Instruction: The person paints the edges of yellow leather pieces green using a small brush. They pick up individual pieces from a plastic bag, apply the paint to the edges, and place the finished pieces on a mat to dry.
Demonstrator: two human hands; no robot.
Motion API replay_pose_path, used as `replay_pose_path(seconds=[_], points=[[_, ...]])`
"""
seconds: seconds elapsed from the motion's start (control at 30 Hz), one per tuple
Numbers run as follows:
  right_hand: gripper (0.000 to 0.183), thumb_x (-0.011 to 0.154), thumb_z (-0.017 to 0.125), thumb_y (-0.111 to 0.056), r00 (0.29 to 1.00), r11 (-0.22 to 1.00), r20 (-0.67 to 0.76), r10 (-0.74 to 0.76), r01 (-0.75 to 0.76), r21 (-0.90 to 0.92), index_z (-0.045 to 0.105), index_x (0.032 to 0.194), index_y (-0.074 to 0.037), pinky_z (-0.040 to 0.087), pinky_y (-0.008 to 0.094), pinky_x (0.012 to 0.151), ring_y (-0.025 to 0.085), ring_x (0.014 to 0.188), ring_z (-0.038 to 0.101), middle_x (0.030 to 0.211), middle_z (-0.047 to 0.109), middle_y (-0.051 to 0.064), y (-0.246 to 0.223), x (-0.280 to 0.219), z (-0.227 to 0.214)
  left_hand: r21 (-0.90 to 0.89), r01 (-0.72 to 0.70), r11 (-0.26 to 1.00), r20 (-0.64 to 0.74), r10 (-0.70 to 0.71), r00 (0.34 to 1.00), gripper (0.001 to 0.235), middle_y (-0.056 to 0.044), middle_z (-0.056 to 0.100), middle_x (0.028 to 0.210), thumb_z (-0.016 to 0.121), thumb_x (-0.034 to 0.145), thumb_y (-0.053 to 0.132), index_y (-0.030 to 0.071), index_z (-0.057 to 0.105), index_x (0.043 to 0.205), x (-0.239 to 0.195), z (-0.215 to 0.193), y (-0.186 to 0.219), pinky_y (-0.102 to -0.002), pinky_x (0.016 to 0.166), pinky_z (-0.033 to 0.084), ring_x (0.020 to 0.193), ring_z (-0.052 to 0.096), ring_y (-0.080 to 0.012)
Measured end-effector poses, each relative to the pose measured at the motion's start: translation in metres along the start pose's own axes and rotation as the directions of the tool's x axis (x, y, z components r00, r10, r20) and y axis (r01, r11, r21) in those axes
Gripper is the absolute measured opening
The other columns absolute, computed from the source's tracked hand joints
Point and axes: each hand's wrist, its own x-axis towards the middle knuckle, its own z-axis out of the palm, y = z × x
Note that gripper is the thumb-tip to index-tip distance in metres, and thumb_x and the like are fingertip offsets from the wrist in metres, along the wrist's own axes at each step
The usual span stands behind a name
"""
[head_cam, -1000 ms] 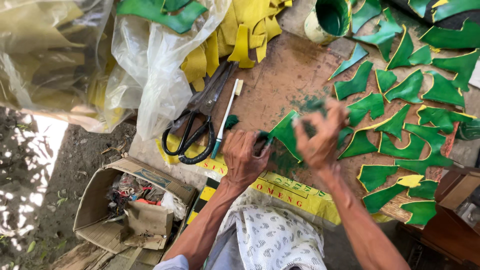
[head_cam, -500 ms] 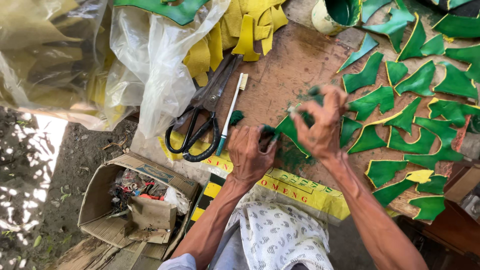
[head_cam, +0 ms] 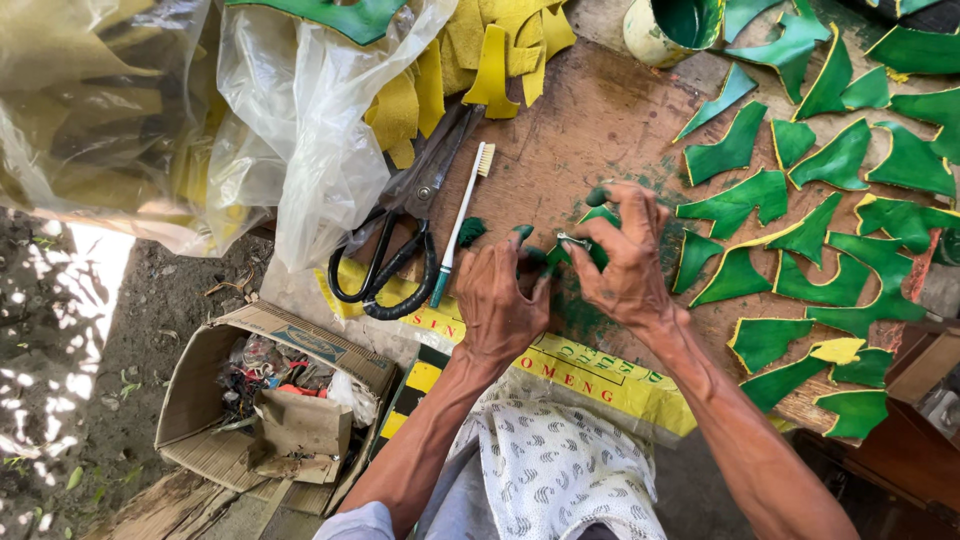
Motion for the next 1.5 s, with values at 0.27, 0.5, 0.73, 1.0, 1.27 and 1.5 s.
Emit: replay_pose_path(seconds=[0.27, 0.5, 0.73, 1.0, 1.27, 1.5], points=[[0.023, 0.074, 0.085, -0.005, 0.999, 0.99, 0.027, 0.04, -0.043, 0.132, 0.073, 0.093, -0.005, 0.043, 0.048, 0.107, 0.039, 0.128, 0.049, 0.131, 0.05, 0.024, -0.013, -0.004, -0.003, 0.011, -0.011, 1.0, 0.01, 0.011, 1.0, 0.062, -0.012, 0.062, 0.096, 0.083, 0.076, 0.011, -0.002, 0.054, 0.13, 0.002, -0.003, 0.002, -0.042, 0.08, 0.041, 0.086, 0.059, -0.0289], [0.022, 0.078, 0.085, -0.005, 0.995, 0.989, 0.046, 0.085, -0.09, 0.118, 0.072, 0.096, -0.004, 0.043, 0.047, 0.107, 0.039, 0.127, 0.049, 0.134, 0.05, 0.024, -0.014, 0.0, -0.003, -0.029, -0.014, 0.999, 0.041, 0.015, 0.999, 0.065, -0.013, 0.062, 0.096, 0.081, 0.074, 0.007, -0.004, 0.053, 0.132, 0.004, -0.01, 0.002, -0.042, 0.081, 0.042, 0.086, 0.06, -0.0304], [0.023, 0.074, 0.082, -0.002, 0.999, 0.996, 0.013, 0.029, -0.03, 0.08, 0.072, 0.095, -0.004, 0.043, 0.048, 0.11, 0.041, 0.129, 0.05, 0.133, 0.051, 0.023, -0.021, -0.006, -0.001, -0.073, -0.029, 0.997, 0.028, 0.032, 0.999, 0.068, -0.018, 0.065, 0.106, 0.081, 0.072, 0.004, -0.005, 0.049, 0.131, 0.002, -0.011, -0.001, -0.044, 0.085, 0.045, 0.093, 0.063, -0.0339], [0.024, 0.073, 0.082, -0.002, 0.999, 0.999, -0.034, 0.006, -0.005, 0.039, 0.072, 0.095, -0.002, 0.042, 0.05, 0.107, 0.043, 0.126, 0.05, 0.131, 0.051, 0.027, -0.024, -0.008, 0.005, -0.071, -0.011, 0.997, 0.041, 0.014, 0.999, 0.067, -0.018, 0.065, 0.107, 0.082, 0.072, 0.004, -0.006, 0.049, 0.13, 0.0, -0.007, -0.004, -0.044, 0.085, 0.045, 0.092, 0.064, -0.0341], [0.02, 0.074, 0.084, -0.004, 0.995, 0.998, -0.092, 0.033, -0.028, 0.059, 0.073, 0.09, -0.001, 0.044, 0.049, 0.107, 0.04, 0.125, 0.052, 0.129, 0.053, 0.023, -0.025, -0.012, 0.012, -0.071, -0.021, 0.997, 0.028, 0.023, 0.999, 0.067, -0.017, 0.064, 0.106, 0.082, 0.073, 0.003, -0.005, 0.049, 0.13, -0.001, -0.007, -0.003, -0.044, 0.085, 0.044, 0.093, 0.064, -0.0327], [0.017, 0.084, 0.085, -0.005, 0.966, 0.969, -0.155, 0.208, -0.182, 0.166, 0.074, 0.096, -0.002, 0.055, 0.042, 0.103, 0.035, 0.122, 0.06, 0.128, 0.052, 0.018, -0.014, -0.014, -0.001, -0.021, -0.016, 1.0, -0.008, 0.016, 1.0, 0.066, -0.012, 0.065, 0.099, 0.084, 0.075, 0.01, -0.002, 0.052, 0.132, 0.0, -0.005, 0.001, -0.042, 0.081, 0.043, 0.088, 0.062, -0.0289]])
